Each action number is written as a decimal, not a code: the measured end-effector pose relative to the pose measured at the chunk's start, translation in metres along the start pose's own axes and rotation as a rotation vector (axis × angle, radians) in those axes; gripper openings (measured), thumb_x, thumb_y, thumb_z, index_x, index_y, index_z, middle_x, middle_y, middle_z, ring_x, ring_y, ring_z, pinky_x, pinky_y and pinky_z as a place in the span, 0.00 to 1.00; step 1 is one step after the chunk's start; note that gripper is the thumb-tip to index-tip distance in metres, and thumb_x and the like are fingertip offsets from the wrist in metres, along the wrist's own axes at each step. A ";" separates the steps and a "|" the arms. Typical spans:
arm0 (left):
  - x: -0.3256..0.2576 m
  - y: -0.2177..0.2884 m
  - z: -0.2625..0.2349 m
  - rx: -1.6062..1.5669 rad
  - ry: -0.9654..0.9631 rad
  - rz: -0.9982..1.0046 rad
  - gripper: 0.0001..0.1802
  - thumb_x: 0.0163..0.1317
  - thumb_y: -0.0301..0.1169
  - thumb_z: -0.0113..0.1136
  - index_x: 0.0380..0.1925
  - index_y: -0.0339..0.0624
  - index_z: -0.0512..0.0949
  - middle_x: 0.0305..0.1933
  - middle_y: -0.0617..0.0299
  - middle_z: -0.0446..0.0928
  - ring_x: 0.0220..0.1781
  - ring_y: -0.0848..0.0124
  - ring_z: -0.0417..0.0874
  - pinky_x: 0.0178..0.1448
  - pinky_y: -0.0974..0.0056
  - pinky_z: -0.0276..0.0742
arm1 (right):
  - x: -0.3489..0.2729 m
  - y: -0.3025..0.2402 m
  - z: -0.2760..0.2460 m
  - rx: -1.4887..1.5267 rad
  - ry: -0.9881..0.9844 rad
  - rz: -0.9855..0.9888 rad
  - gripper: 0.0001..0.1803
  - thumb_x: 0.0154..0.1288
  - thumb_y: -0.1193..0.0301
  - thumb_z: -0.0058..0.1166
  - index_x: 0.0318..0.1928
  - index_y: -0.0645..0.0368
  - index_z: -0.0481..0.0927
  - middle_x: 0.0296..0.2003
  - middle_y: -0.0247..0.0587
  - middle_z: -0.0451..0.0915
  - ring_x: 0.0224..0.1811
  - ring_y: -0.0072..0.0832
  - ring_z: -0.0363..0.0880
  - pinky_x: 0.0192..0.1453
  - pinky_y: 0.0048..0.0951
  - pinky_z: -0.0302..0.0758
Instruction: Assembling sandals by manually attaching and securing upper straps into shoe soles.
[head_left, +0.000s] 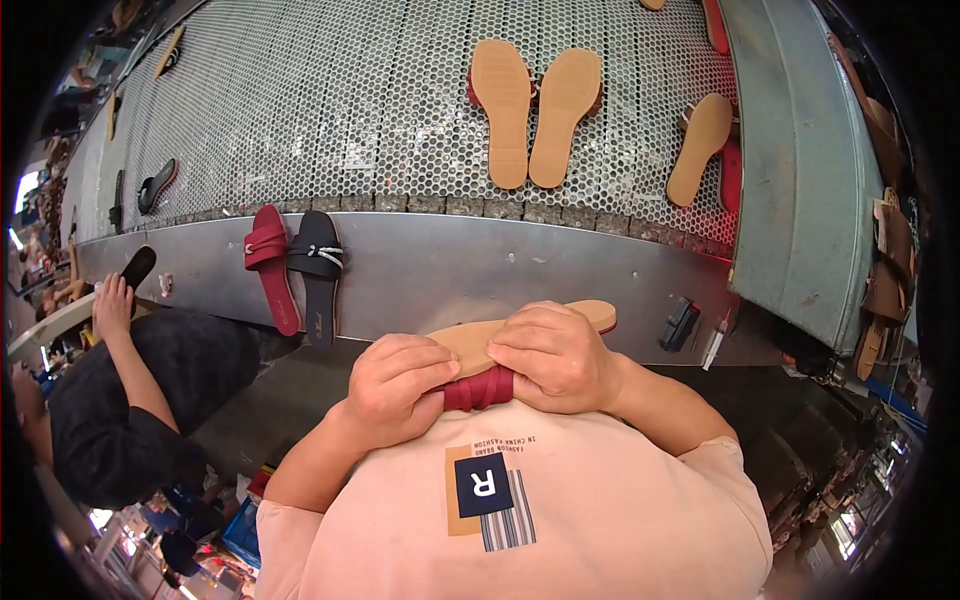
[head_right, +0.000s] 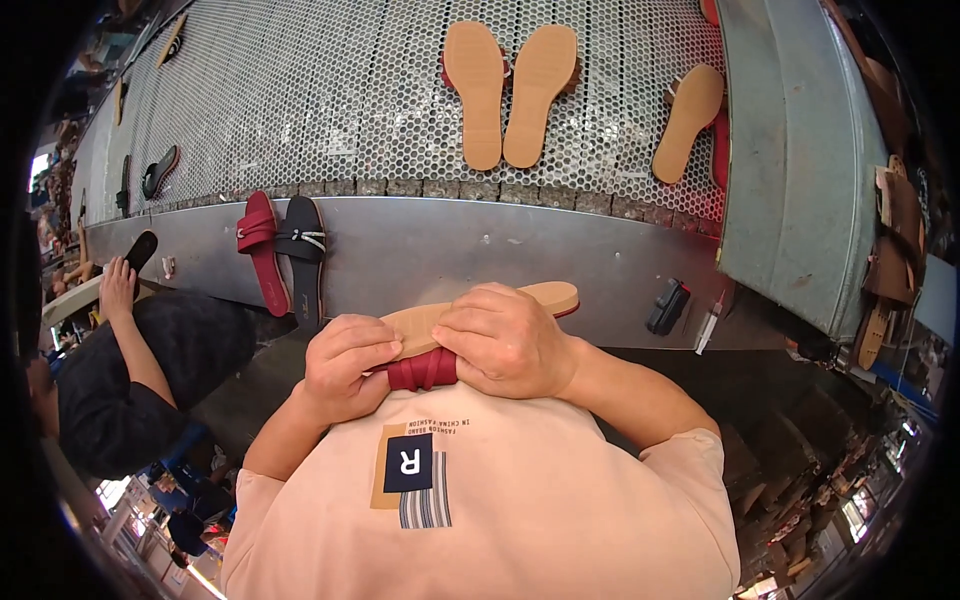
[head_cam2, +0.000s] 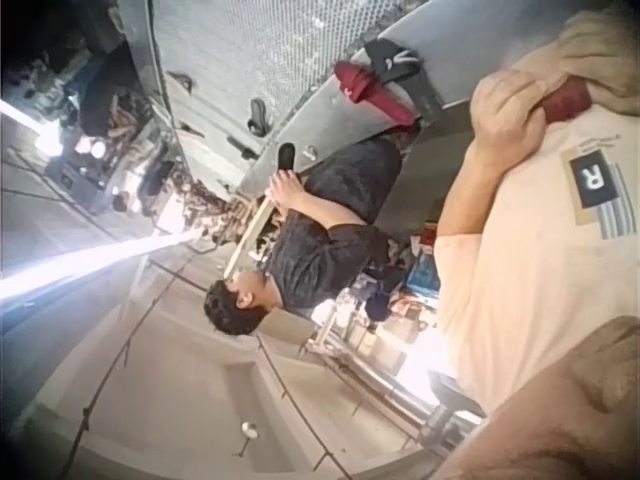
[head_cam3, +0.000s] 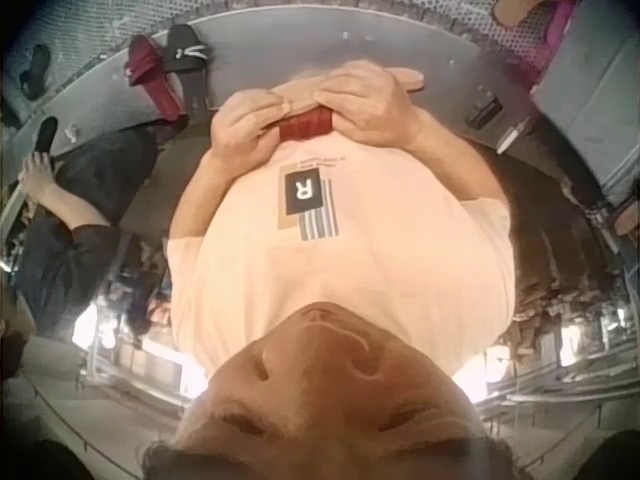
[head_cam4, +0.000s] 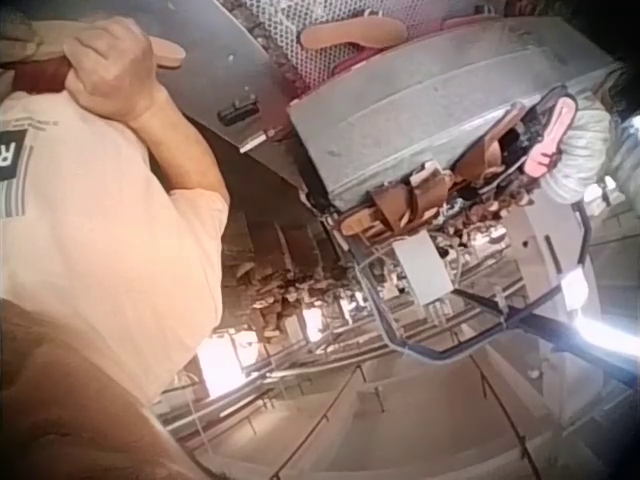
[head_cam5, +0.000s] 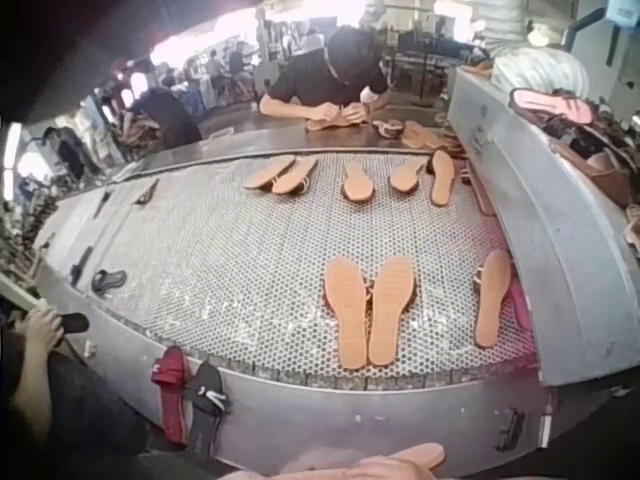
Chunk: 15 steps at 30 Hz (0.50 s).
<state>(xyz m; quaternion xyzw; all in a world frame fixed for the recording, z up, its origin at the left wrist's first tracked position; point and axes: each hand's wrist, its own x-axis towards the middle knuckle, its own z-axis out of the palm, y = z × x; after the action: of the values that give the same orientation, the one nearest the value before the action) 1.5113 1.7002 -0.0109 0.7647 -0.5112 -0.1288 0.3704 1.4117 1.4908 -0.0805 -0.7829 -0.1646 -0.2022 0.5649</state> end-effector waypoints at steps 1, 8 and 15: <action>0.000 0.001 0.001 -0.001 -0.001 0.002 0.17 0.37 0.17 0.62 0.32 0.38 0.80 0.37 0.57 0.83 0.38 0.60 0.84 0.42 0.59 0.80 | -0.001 0.000 -0.001 -0.002 0.002 0.001 0.17 0.40 0.79 0.62 0.36 0.67 0.83 0.33 0.44 0.81 0.38 0.39 0.82 0.41 0.38 0.80; 0.005 0.005 0.003 0.046 -0.007 0.059 0.18 0.36 0.18 0.65 0.33 0.38 0.81 0.38 0.58 0.83 0.40 0.60 0.84 0.43 0.59 0.80 | -0.004 -0.001 -0.018 -0.128 -0.018 0.022 0.20 0.40 0.75 0.67 0.39 0.65 0.82 0.37 0.43 0.81 0.41 0.39 0.81 0.43 0.40 0.79; 0.005 0.011 0.008 0.042 -0.009 0.060 0.19 0.36 0.18 0.66 0.34 0.37 0.81 0.40 0.57 0.83 0.41 0.59 0.83 0.45 0.58 0.80 | -0.010 0.001 -0.030 -0.116 -0.063 0.064 0.20 0.42 0.76 0.69 0.41 0.63 0.82 0.39 0.43 0.82 0.42 0.41 0.82 0.43 0.40 0.81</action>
<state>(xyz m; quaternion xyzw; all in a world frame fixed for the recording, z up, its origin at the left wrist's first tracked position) 1.5012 1.6904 -0.0086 0.7560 -0.5382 -0.1103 0.3560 1.3994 1.4616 -0.0775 -0.8252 -0.1454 -0.1686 0.5192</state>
